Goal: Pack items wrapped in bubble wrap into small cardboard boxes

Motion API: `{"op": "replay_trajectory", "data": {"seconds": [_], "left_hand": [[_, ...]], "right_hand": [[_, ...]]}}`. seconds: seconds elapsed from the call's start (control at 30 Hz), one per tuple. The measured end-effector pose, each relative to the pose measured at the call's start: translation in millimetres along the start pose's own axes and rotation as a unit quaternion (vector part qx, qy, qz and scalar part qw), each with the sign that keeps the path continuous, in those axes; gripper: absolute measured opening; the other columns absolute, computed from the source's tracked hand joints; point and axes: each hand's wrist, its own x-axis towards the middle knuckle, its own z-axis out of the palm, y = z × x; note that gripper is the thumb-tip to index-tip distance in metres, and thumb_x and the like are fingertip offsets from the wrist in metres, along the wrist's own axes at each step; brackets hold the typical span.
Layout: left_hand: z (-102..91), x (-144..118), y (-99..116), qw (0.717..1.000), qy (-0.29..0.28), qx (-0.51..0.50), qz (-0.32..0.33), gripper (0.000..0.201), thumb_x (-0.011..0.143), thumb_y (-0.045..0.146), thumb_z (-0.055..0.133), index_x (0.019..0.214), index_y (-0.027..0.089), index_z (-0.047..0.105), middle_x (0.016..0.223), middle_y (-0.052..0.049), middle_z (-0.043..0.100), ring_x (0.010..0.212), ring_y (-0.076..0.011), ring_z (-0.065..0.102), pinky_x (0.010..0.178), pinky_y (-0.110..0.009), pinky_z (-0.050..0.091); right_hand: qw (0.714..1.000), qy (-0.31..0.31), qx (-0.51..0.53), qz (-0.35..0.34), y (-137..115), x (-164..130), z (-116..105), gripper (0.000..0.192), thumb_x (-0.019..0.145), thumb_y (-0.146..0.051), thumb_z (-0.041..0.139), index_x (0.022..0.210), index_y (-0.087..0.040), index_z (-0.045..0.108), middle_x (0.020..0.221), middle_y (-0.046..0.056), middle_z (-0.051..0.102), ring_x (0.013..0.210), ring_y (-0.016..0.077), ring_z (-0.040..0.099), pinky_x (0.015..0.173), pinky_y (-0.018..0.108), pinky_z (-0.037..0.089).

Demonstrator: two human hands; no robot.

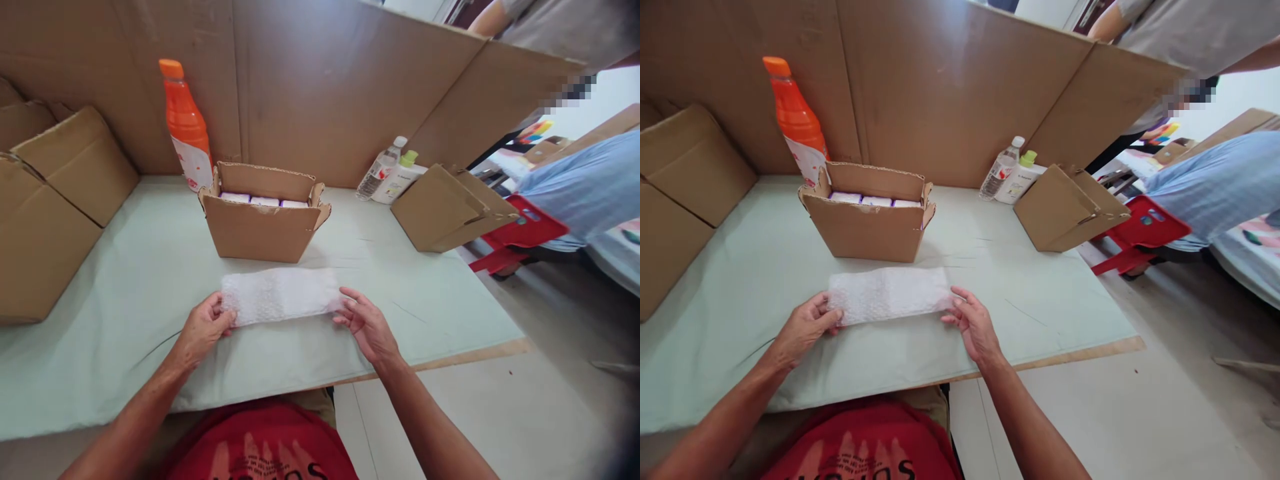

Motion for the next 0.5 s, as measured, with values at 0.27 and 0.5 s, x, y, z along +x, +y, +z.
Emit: {"op": "replay_trajectory", "data": {"seconds": [0.27, 0.5], "left_hand": [[-17.0, 0, -17, 0.990, 0.008, 0.138, 0.030, 0.085, 0.078, 0.046, 0.065, 0.154, 0.022, 0.038, 0.075, 0.003, 0.055, 0.068, -0.0174, 0.063, 0.057, -0.027, 0.050], [-14.2, -12, 6, 0.956, -0.008, 0.224, 0.188, 0.023, 0.082, 0.039, 0.062, 0.088, 0.024, 0.078, 0.073, -0.003, 0.071, 0.063, -0.0185, 0.061, 0.057, -0.028, 0.047]], "right_hand": [[0.967, -0.062, -0.243, -0.037, 4, 26, 8, 0.077, 0.073, -0.039, 0.076, 0.144, -0.021, 0.051, 0.117, 0.011, 0.067, 0.084, 0.0177, 0.064, 0.063, 0.028, 0.052], [0.864, -0.170, -0.426, -0.208, -10, 14, 22, 0.034, 0.088, -0.026, 0.060, 0.117, -0.028, 0.076, 0.080, 0.001, 0.070, 0.070, 0.0163, 0.061, 0.068, 0.031, 0.052]]}}
